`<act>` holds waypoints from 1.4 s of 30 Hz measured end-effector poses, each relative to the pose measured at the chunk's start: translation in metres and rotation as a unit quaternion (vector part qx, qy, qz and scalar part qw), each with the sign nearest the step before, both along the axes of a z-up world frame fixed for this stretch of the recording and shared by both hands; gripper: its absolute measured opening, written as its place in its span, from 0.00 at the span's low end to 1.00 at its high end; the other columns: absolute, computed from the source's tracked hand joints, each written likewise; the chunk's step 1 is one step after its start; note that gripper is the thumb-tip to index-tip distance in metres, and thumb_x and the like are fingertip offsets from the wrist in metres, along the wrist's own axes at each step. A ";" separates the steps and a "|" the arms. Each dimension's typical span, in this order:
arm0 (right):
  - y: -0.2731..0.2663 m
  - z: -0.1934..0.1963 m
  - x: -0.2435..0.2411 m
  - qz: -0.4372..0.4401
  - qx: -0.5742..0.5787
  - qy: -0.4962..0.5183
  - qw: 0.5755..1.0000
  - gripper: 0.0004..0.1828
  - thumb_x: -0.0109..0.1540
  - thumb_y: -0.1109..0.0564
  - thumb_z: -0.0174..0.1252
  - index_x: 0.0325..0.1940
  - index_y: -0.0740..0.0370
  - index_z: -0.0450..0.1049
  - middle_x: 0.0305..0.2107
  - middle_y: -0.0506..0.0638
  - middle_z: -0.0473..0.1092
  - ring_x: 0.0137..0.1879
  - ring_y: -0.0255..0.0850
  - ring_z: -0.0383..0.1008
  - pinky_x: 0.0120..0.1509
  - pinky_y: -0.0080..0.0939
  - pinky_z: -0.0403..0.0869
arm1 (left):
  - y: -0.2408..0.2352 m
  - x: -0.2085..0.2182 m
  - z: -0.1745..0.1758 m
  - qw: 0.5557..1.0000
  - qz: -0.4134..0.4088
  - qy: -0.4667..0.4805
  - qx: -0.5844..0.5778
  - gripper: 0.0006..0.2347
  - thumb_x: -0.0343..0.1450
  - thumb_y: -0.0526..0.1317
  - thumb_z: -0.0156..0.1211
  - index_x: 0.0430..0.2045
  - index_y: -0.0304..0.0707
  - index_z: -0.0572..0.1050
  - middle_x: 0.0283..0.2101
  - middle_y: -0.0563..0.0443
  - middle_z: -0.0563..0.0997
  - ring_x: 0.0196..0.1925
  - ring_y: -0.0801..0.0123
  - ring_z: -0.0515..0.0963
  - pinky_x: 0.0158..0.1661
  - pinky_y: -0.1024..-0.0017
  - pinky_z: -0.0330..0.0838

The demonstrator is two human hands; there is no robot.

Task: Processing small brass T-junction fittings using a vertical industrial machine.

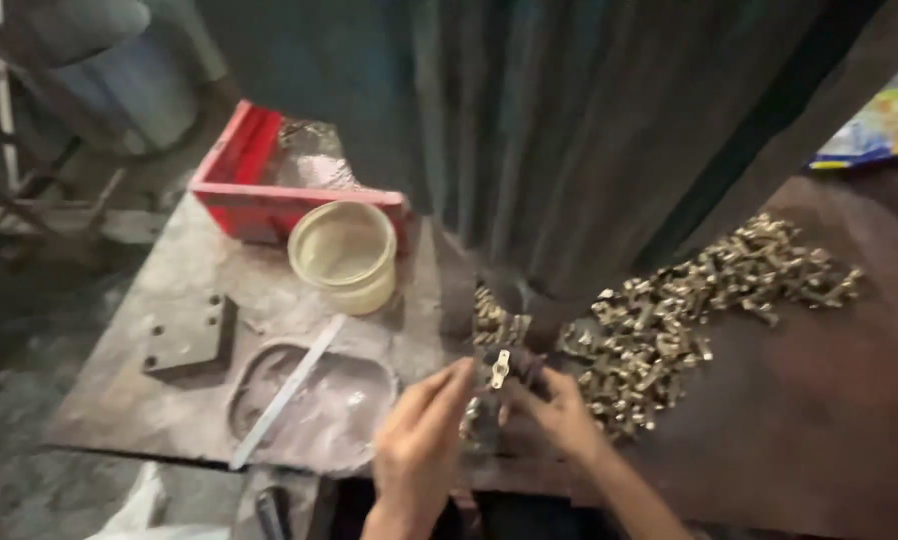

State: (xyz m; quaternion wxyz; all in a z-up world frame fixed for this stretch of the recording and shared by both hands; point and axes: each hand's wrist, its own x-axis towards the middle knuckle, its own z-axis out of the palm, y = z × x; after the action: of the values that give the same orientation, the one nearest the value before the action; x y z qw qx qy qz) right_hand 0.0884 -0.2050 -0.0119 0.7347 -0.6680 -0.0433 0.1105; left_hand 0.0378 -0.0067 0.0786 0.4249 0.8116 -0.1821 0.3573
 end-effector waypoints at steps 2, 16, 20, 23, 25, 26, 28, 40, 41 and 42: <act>-0.008 0.007 -0.004 -0.020 -0.022 0.043 0.999 0.17 0.62 0.57 0.61 0.55 0.60 0.77 0.36 0.42 0.78 0.40 0.31 0.77 0.45 0.36 0.77 | 0.008 -0.001 -0.021 0.988 0.025 0.138 0.060 0.19 0.64 0.28 0.62 0.51 0.40 0.80 0.42 0.43 0.81 0.44 0.53 0.83 0.43 0.64 0.76; -0.003 0.048 -0.059 -0.094 -0.342 -0.361 0.862 0.14 0.56 0.53 0.68 0.40 0.65 0.78 0.27 0.57 0.74 0.28 0.46 0.75 0.33 0.45 0.72 | 0.016 -0.033 -0.040 0.972 0.032 0.219 0.078 0.13 0.66 0.31 0.62 0.44 0.39 0.81 0.42 0.42 0.77 0.43 0.49 0.78 0.38 0.59 0.74; -0.006 -0.016 -0.050 -0.022 -0.384 -0.360 0.850 0.11 0.58 0.55 0.69 0.38 0.63 0.77 0.30 0.59 0.75 0.35 0.55 0.76 0.39 0.48 0.74 | 0.006 -0.043 -0.059 0.977 0.053 0.200 0.049 0.12 0.67 0.33 0.62 0.44 0.40 0.80 0.41 0.47 0.79 0.42 0.52 0.81 0.40 0.61 0.76; -0.003 -0.023 -0.055 -0.001 -0.398 -0.326 0.858 0.11 0.57 0.55 0.70 0.37 0.62 0.78 0.30 0.59 0.75 0.36 0.56 0.77 0.40 0.49 0.74 | -0.006 -0.054 -0.056 0.945 0.041 0.324 -0.006 0.13 0.68 0.34 0.60 0.47 0.41 0.78 0.42 0.48 0.79 0.35 0.53 0.82 0.37 0.63 0.77; -0.002 -0.018 -0.056 -0.004 -0.384 -0.308 0.871 0.11 0.56 0.55 0.70 0.38 0.62 0.79 0.30 0.59 0.76 0.36 0.55 0.77 0.39 0.48 0.74 | -0.012 -0.055 -0.058 0.886 0.029 0.459 -0.060 0.15 0.70 0.35 0.59 0.52 0.44 0.77 0.42 0.50 0.78 0.28 0.56 0.83 0.33 0.64 0.77; -0.004 -0.014 -0.056 -0.016 -0.373 -0.258 0.891 0.12 0.56 0.55 0.71 0.39 0.62 0.80 0.29 0.57 0.77 0.35 0.51 0.78 0.39 0.45 0.75 | -0.014 -0.053 -0.063 0.937 0.051 0.345 -0.024 0.12 0.69 0.35 0.62 0.46 0.40 0.79 0.40 0.47 0.78 0.31 0.53 0.82 0.32 0.63 0.76; -0.010 -0.006 -0.058 -0.030 -0.361 -0.208 0.909 0.13 0.55 0.55 0.72 0.41 0.63 0.81 0.29 0.56 0.78 0.33 0.46 0.79 0.38 0.43 0.75 | -0.015 -0.053 -0.056 0.972 0.072 0.222 0.013 0.09 0.68 0.34 0.66 0.41 0.36 0.80 0.39 0.43 0.78 0.33 0.50 0.82 0.32 0.62 0.75; -0.035 0.107 -0.122 -0.155 -0.069 0.041 0.985 0.08 0.55 0.71 0.64 0.39 0.75 0.81 0.24 0.55 0.78 0.27 0.40 0.77 0.32 0.39 0.76 | -0.013 -0.090 0.037 0.775 -0.189 0.377 -0.471 0.10 0.66 0.26 0.69 0.40 0.25 0.80 0.37 0.49 0.86 0.38 0.78 0.85 0.39 0.78 0.81; -0.034 0.114 -0.124 -0.158 -0.080 0.037 0.984 0.09 0.55 0.72 0.64 0.39 0.75 0.81 0.24 0.56 0.78 0.27 0.41 0.77 0.32 0.40 0.76 | -0.013 -0.091 0.040 0.770 -0.195 0.382 -0.472 0.10 0.66 0.25 0.69 0.40 0.24 0.80 0.37 0.48 0.86 0.37 0.76 0.85 0.38 0.78 0.81; -0.033 0.121 -0.126 -0.160 -0.091 0.033 0.982 0.09 0.54 0.73 0.64 0.39 0.75 0.81 0.24 0.57 0.78 0.27 0.41 0.78 0.32 0.40 0.76 | -0.013 -0.092 0.043 0.765 -0.201 0.387 -0.474 0.10 0.67 0.25 0.68 0.41 0.24 0.81 0.36 0.46 0.87 0.35 0.75 0.85 0.37 0.77 0.80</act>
State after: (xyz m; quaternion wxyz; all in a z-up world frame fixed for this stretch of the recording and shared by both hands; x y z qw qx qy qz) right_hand -0.0373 -0.2382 0.1088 0.6803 -0.7261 0.0988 0.0167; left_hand -0.0544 -0.0192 0.1219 0.8520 0.5211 0.0316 -0.0394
